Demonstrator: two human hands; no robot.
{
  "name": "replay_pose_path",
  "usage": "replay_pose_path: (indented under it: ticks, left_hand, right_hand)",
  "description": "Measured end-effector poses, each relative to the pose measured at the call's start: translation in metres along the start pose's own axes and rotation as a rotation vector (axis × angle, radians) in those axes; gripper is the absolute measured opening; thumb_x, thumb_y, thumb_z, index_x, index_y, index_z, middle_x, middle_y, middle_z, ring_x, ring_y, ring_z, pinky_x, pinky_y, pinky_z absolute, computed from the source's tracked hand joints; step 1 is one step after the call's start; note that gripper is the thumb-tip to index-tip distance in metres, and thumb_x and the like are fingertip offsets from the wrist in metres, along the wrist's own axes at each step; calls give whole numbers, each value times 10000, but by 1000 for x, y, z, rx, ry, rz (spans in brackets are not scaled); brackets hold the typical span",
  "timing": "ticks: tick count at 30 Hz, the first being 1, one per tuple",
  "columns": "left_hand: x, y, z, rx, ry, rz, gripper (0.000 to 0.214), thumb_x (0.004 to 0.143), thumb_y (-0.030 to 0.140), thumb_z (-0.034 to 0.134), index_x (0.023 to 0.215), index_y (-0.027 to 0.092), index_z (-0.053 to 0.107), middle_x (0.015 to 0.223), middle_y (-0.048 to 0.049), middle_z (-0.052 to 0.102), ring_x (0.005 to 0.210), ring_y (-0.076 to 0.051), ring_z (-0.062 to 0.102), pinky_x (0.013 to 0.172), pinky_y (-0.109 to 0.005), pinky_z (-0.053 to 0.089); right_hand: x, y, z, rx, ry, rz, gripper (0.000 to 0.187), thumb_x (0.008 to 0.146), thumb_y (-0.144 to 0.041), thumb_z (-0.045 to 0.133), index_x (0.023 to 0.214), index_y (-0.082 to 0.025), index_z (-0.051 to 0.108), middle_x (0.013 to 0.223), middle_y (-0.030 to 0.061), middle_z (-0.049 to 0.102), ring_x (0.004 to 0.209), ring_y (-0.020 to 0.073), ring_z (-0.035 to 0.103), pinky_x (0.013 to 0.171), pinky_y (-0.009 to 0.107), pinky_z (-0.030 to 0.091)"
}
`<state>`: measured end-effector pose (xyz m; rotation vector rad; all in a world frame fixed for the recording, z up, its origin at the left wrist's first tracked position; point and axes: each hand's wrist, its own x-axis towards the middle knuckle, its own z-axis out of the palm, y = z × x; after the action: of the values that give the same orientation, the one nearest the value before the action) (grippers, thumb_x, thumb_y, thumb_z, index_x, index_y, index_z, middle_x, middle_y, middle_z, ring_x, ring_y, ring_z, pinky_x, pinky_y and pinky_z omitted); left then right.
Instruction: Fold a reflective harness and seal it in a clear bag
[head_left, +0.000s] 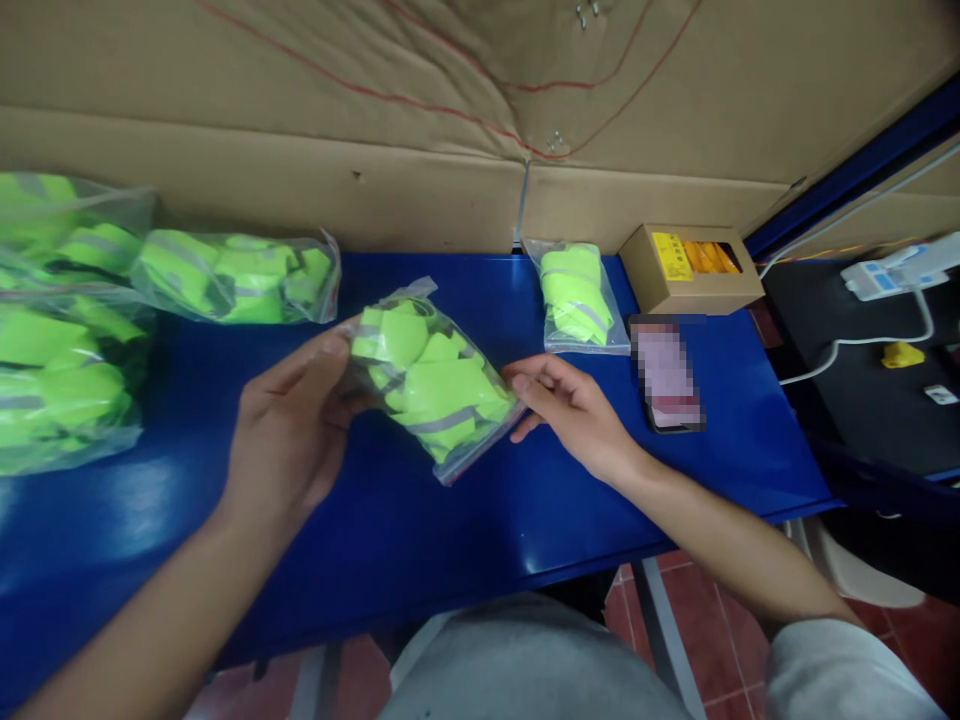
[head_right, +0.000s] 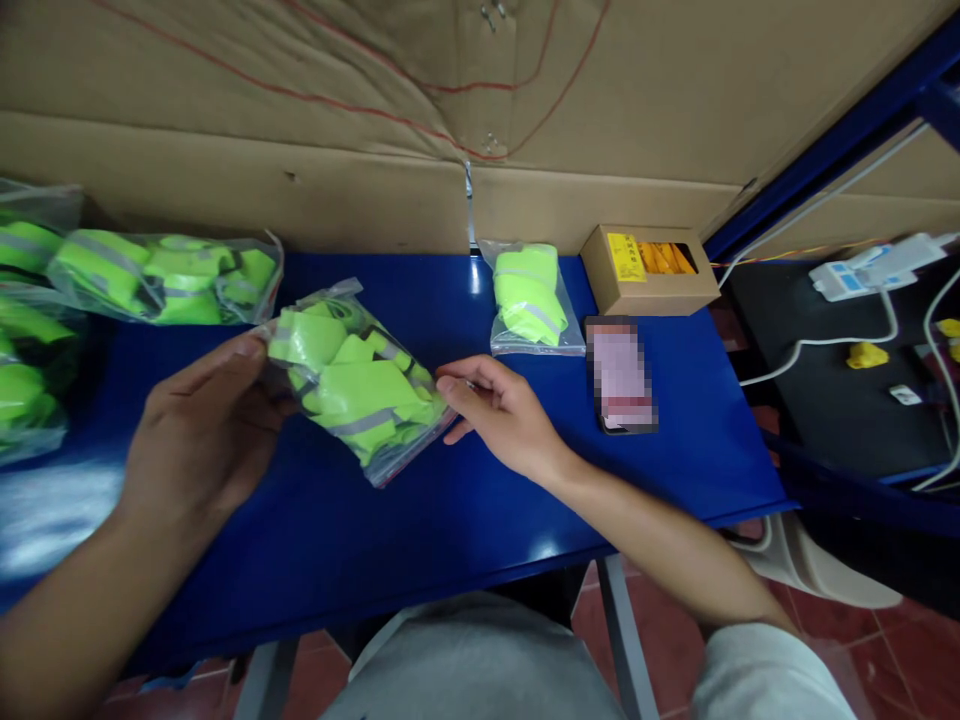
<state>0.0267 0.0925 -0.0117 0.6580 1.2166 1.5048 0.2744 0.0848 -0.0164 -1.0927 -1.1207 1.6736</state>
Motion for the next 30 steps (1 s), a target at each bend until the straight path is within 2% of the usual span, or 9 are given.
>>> replay_pose_path:
  ticks: [5, 9, 14, 19, 30]
  left_hand:
    - [-2, 2, 1, -40, 5, 41, 149, 816, 210, 862, 949, 148, 832, 978, -48, 817, 738, -145, 728, 556, -210, 622]
    - [0, 3, 1, -45, 2, 41, 153, 803, 178, 851, 950, 153, 819, 964, -24, 804, 753, -142, 727, 594, -220, 635]
    - [0, 3, 1, -51, 13, 17, 195, 820, 169, 825, 1013, 145, 815, 893, -27, 790, 694, -132, 706, 591, -229, 629]
    - [0, 3, 1, -38, 23, 7, 200, 829, 181, 814, 1027, 156, 817, 933, -33, 797, 747, -140, 724, 599, -210, 616]
    - [3, 0, 0, -36, 27, 7, 212, 806, 192, 831, 1011, 147, 804, 910, -38, 792, 726, -143, 725, 569, -220, 606]
  right_hand:
    - [0, -2, 0, 126, 47, -3, 343, 870, -496, 848, 984, -218, 682, 885, -14, 682, 807, 125, 701, 711, 278, 665]
    - [0, -1, -2, 145, 5, 16, 325, 857, -462, 864, 972, -221, 680, 897, -10, 721, 881, 134, 722, 759, 268, 636]
    - [0, 4, -1, 95, -45, 57, 320, 846, -449, 868, 962, -211, 689, 927, 2, 746, 902, 152, 744, 756, 285, 633]
    - [0, 6, 0, 87, -39, 71, 300, 852, -448, 860, 934, -208, 701, 894, 5, 754, 879, 152, 750, 731, 275, 629]
    - [0, 6, 0, 69, -10, 83, 291, 839, -430, 860, 891, -210, 676, 835, -8, 743, 807, 139, 738, 657, 244, 570]
